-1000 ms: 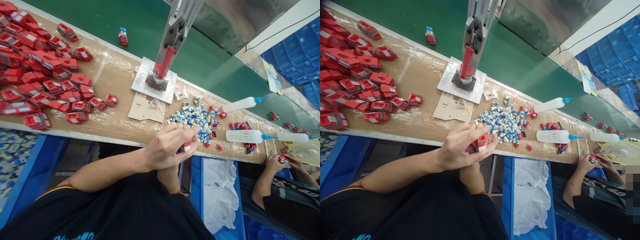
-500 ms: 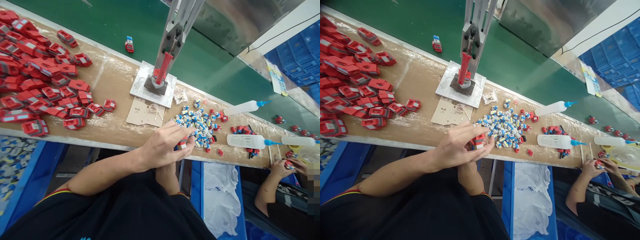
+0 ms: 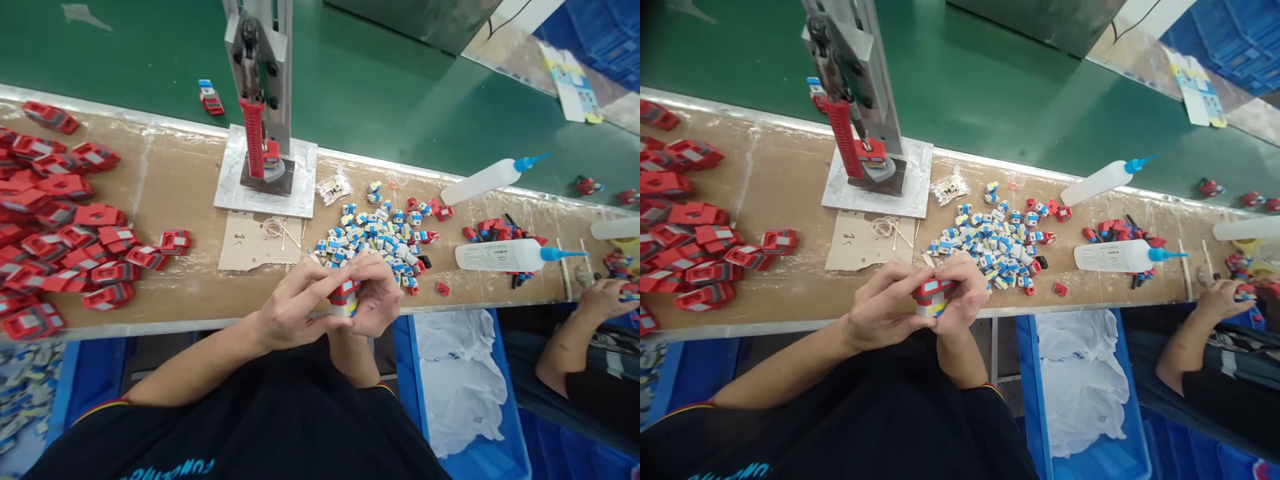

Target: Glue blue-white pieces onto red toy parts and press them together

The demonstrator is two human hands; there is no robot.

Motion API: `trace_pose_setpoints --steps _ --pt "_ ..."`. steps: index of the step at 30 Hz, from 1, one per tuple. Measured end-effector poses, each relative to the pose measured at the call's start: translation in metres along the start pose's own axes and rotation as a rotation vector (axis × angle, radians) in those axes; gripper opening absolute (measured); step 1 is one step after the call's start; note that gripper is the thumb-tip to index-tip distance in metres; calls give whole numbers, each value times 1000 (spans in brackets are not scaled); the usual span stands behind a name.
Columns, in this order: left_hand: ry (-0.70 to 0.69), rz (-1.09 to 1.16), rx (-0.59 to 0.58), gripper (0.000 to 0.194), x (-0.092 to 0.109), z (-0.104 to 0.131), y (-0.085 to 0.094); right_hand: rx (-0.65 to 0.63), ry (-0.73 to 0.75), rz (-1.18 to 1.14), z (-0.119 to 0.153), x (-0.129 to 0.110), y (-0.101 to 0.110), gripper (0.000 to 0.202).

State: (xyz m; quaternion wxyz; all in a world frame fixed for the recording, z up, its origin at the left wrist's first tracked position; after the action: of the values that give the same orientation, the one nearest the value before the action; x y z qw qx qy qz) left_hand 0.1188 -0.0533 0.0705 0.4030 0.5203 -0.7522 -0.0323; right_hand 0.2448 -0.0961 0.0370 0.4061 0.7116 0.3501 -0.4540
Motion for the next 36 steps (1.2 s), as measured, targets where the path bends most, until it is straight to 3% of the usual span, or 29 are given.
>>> trace_pose_setpoints --steps 2,4,7,12,14,17,21,24,28,36 --pt "-27 57 13 55 -1 7 2 162 129 -50 4 -10 0 67" --pt "-58 65 56 52 1 15 7 229 274 -96 7 -24 -4 53" --pt "-86 36 97 48 4 25 17 216 416 -120 10 -43 -16 47" --pt "-52 10 135 43 2 40 36 156 437 -103 11 -55 -39 45" --pt "-26 31 176 45 -5 48 45 108 399 -133 6 -50 -51 51" --pt "-31 55 243 48 -15 60 62 15 220 -357 -4 -26 -66 59" --pt "-16 16 294 48 -27 72 81 -323 -72 -646 -3 5 -99 55" --pt "-4 -28 312 42 -34 76 87 -478 -173 -630 8 14 -111 59" --pt "-28 -71 320 35 -43 78 83 -419 -192 -553 12 18 -111 51" --pt "20 -78 321 41 -57 78 81 -262 -181 -591 4 29 -106 33"
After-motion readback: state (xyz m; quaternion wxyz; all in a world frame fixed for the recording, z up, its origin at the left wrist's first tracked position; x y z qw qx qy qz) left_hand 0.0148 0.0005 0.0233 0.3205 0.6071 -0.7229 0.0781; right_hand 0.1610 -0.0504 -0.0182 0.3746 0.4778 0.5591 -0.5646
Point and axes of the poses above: each hand's wrist, its own z-axis away from the middle knuckle, its own y-axis out of the back of the hand, x = y × z, the point moved 8 cm from there along -z, towards the middle knuckle, and after that the axes turned 13 degrees about -x, right-handed, at the moved point
